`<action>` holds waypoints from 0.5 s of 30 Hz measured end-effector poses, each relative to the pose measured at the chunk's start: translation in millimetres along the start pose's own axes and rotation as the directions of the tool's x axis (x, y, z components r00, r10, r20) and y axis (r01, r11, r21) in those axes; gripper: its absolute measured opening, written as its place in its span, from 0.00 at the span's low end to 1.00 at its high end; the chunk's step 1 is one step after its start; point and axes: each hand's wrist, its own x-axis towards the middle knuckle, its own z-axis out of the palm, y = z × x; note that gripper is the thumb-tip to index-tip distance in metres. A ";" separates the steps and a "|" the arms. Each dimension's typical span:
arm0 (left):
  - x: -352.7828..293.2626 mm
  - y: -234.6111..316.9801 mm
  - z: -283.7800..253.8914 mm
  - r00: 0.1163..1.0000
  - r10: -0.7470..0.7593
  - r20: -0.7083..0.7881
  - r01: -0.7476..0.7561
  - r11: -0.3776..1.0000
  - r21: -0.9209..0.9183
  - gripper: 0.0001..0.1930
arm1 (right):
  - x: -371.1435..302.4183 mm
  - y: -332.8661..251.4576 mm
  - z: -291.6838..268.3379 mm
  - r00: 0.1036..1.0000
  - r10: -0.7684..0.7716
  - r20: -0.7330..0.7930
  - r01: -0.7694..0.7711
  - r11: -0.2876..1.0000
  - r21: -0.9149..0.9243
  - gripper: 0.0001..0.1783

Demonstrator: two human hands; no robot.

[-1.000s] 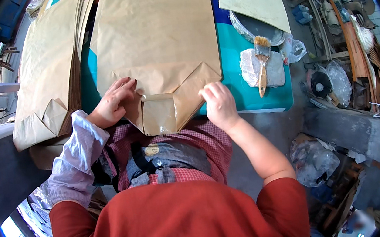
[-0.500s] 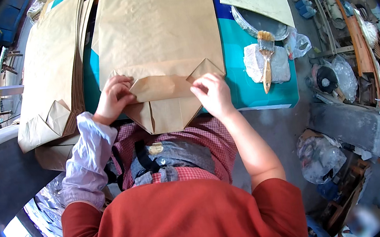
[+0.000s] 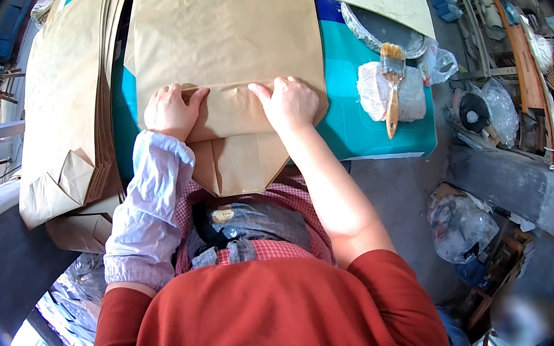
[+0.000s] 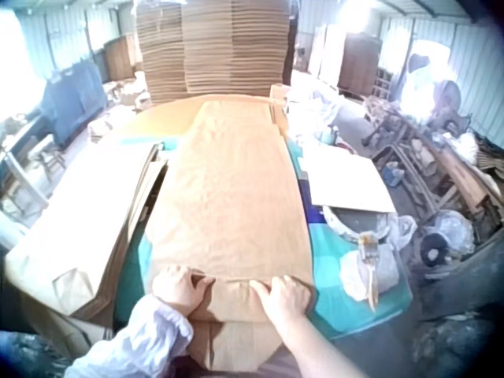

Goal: The person folds brown paper sheets on a workbench, using a brush to apply adhesive to the edges and pressing the folds to secure them. The person repeatedly folds and stacks the finished sheets.

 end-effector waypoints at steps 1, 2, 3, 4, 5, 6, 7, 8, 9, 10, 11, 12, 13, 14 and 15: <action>-1.0 -1.4 -1.0 1.000 0.006 -0.022 -0.006 0.999 -0.034 0.24 | 0.1 0.6 -2.0 1.000 0.005 0.011 -0.005 1.000 0.026 0.23; -3.5 -2.8 -3.1 0.999 0.011 -0.044 -0.014 0.998 -0.067 0.23 | -0.7 0.7 -4.4 1.000 0.009 0.023 -0.011 0.999 0.052 0.23; -10.4 -2.5 -10.3 0.974 0.122 -0.189 -0.127 0.992 -0.015 0.20 | -6.4 0.9 -9.4 1.000 0.011 -0.007 -0.010 0.988 0.151 0.21; -21.2 -3.2 -16.6 0.978 0.152 -0.141 -0.155 0.988 -0.015 0.15 | -15.8 -0.1 -15.0 0.999 0.012 -0.034 -0.003 0.968 0.253 0.19; -29.8 -5.0 -19.5 0.930 0.323 -0.175 -0.345 0.931 -0.118 0.18 | -21.8 -5.7 -18.0 0.950 -0.210 -0.231 0.242 0.963 0.118 0.18; -38.0 -6.2 -23.5 0.853 0.473 -0.221 -0.516 0.831 -0.209 0.25 | -29.3 -17.8 -22.5 0.959 -0.281 -0.043 0.284 0.943 0.173 0.31; -38.4 12.7 -36.5 0.838 0.546 -0.010 -0.533 0.814 -0.232 0.36 | -31.2 -36.0 -19.5 0.916 -0.395 0.063 0.382 0.911 0.155 0.37; -43.4 9.8 -16.6 0.785 0.609 0.118 -0.591 0.792 -0.152 0.39 | -33.4 -48.2 -17.3 0.850 -0.498 0.171 0.477 0.866 0.149 0.43; -41.2 10.9 -12.6 0.804 0.581 0.128 -0.570 0.814 -0.113 0.40 | -31.9 -47.8 -17.3 0.863 -0.458 0.214 0.438 0.889 0.136 0.45; -39.1 10.1 -10.9 0.823 0.551 0.136 -0.546 0.834 -0.074 0.40 | -33.7 -45.9 -16.2 0.872 -0.417 0.256 0.398 0.909 0.123 0.47; -37.5 4.3 -13.2 0.848 0.497 0.183 -0.495 0.867 -0.059 0.43 | -35.6 -43.1 -15.0 0.879 -0.373 0.297 0.358 0.928 0.107 0.49; -36.7 -1.1 -21.3 0.870 0.434 0.235 -0.436 0.899 -0.045 0.46 | -38.8 -32.4 -15.7 0.891 -0.346 0.293 0.344 0.937 0.060 0.50; -36.3 -10.2 -18.3 0.866 0.440 0.239 -0.439 0.896 -0.058 0.52 | -38.8 -22.8 -19.6 0.880 -0.364 0.305 0.346 0.931 0.113 0.49; -37.2 -13.7 -14.7 0.868 0.439 0.231 -0.439 0.897 -0.056 0.52 | -35.7 -16.5 -22.5 0.869 -0.382 0.316 0.346 0.924 0.165 0.49; -37.4 -13.2 -12.7 0.866 0.447 0.225 -0.446 0.893 -0.059 0.52 | -24.9 -12.2 -22.0 0.877 -0.389 0.283 0.367 0.921 0.129 0.49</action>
